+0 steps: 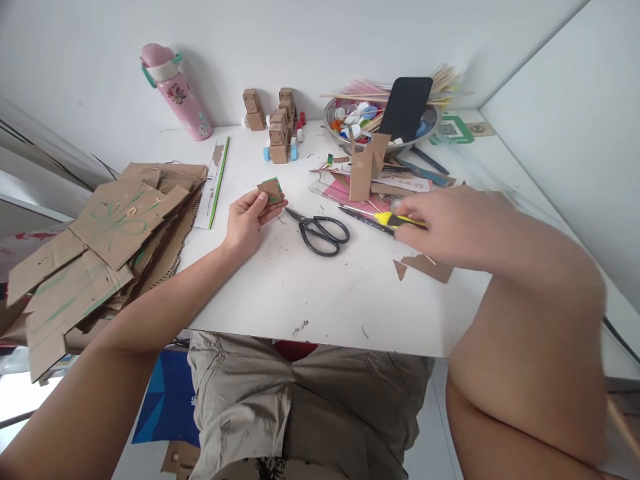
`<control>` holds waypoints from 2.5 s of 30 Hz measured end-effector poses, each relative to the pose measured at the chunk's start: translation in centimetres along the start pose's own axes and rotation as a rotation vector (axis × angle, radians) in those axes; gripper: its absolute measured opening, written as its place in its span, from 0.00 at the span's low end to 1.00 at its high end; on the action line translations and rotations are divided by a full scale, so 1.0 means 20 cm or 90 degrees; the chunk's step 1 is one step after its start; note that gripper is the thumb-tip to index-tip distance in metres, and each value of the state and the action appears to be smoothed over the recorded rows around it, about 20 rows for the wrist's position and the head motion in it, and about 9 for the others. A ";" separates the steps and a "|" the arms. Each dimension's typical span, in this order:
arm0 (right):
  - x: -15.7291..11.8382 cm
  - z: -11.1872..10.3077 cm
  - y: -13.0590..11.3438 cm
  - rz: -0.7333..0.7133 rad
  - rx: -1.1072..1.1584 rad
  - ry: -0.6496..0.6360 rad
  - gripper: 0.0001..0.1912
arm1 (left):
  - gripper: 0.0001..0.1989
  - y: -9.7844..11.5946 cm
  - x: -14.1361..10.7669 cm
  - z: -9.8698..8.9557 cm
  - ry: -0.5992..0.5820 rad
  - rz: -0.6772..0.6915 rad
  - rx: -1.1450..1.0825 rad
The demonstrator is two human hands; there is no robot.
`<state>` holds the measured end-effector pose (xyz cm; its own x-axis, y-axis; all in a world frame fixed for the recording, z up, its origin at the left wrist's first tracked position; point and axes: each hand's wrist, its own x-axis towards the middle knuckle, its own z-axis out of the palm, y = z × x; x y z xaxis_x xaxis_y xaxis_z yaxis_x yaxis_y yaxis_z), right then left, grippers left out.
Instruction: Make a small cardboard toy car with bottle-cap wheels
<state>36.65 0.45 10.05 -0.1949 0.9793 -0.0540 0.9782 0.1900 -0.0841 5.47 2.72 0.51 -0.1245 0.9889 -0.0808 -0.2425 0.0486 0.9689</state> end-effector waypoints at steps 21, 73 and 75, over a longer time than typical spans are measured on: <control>0.01 0.31 -0.44 -0.151 0.185 0.125 0.16 | 0.09 -0.04 -0.04 0.03 -0.047 0.045 0.005; 0.01 0.44 -0.68 -0.101 0.530 0.050 0.05 | 0.13 -0.05 -0.15 0.07 -0.114 0.305 0.223; 0.02 0.44 -0.66 -0.129 0.527 0.065 0.04 | 0.11 -0.07 -0.14 0.06 -0.122 0.337 0.233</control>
<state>22.97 -2.34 2.31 -0.3141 0.9409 0.1264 0.5498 0.2888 -0.7838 7.20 0.08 -0.30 0.0451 0.8985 0.4368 0.1507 -0.4383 0.8861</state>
